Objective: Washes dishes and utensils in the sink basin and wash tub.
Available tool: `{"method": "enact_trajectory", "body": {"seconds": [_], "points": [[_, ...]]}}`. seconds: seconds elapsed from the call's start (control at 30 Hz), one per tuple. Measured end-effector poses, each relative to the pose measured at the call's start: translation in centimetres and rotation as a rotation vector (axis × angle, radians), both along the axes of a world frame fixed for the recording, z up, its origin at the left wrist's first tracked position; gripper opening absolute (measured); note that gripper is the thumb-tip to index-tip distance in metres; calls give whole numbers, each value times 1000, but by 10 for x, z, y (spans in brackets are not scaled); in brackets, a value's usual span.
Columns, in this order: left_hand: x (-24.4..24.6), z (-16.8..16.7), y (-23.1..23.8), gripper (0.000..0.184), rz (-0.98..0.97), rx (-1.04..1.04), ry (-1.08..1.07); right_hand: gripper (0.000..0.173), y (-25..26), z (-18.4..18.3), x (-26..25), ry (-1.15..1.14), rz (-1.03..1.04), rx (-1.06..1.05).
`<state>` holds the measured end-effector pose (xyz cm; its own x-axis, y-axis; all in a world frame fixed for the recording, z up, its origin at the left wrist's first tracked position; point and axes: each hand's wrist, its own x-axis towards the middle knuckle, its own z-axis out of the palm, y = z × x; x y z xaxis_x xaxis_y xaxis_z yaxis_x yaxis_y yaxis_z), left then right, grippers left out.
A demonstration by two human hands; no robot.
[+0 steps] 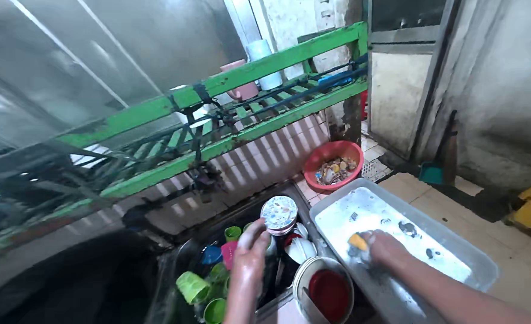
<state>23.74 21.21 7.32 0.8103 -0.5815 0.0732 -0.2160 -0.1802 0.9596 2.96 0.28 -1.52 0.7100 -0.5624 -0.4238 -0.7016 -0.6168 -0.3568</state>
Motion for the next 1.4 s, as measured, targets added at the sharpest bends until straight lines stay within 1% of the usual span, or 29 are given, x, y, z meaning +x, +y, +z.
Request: {"method": "enact_trajectory", "body": {"seconds": [0.07,0.1,0.17,0.23,0.3,0.37,0.43,0.5,0.57,0.63,0.7,0.77,0.83,0.9,0.97,1.03,1.07,1.1,1.17,1.23,1.27,1.3,1.4], "points": [[-24,3,-10,40,-79,51,-5,57,-3,8,-4,-72,-107,61],[-39,3,-17,40,-126,92,-6,55,-4,11,-7,-140,-152,80],[-71,3,-31,39,-247,156,61,53,-7,18,-14,-337,-191,70],[-101,-5,-48,43,-393,132,130,49,-15,23,-27,-526,-185,26],[-126,-23,-65,52,-485,25,243,45,-30,28,-49,-630,-180,-14],[-147,-33,-83,60,-482,63,352,43,-44,34,-76,-699,-172,-62],[-162,-43,-104,72,-418,238,403,44,-60,27,-100,-735,-118,-75],[-169,-58,-125,86,-305,421,418,46,-68,22,-118,-728,-51,-56],[-170,-73,-136,92,-207,508,396,49,-67,24,-132,-696,-3,-21],[-168,-90,-147,93,-111,531,377,52,-68,23,-140,-686,-35,1],[-167,-102,-165,94,-42,609,345,60,-70,20,-147,-706,-207,36],[-168,-108,-187,92,-30,734,246,65,-73,18,-147,-719,-384,94],[-173,-116,-204,93,-20,778,154,69,-75,13,-146,-761,-444,174],[-179,-122,-217,92,-5,754,59,69,-75,10,-147,-804,-434,238],[-184,-128,-223,93,0,650,-11,66,-70,12,-149,-842,-402,228],[-189,-130,-222,97,-23,566,-31,65,-69,10,-149,-867,-380,198],[-193,-129,-218,100,-31,558,-21,66,-68,9,-149,-874,-382,186],[-200,-127,-214,105,-42,586,-15,67,-69,8,-149,-867,-388,173],[-220,-119,-207,109,-96,719,-47,69,-68,10,-149,-844,-414,144],[-242,-106,-205,103,-195,888,-86,70,-67,15,-148,-804,-450,137],[-249,-103,-208,102,-234,938,-106,70,-66,17,-148,-798,-457,135],[-256,-100,-211,104,-268,962,-122,70,-65,17,-149,-804,-457,133],[-265,-96,-217,106,-341,935,-175,71,-65,15,-151,-830,-454,147]]}}
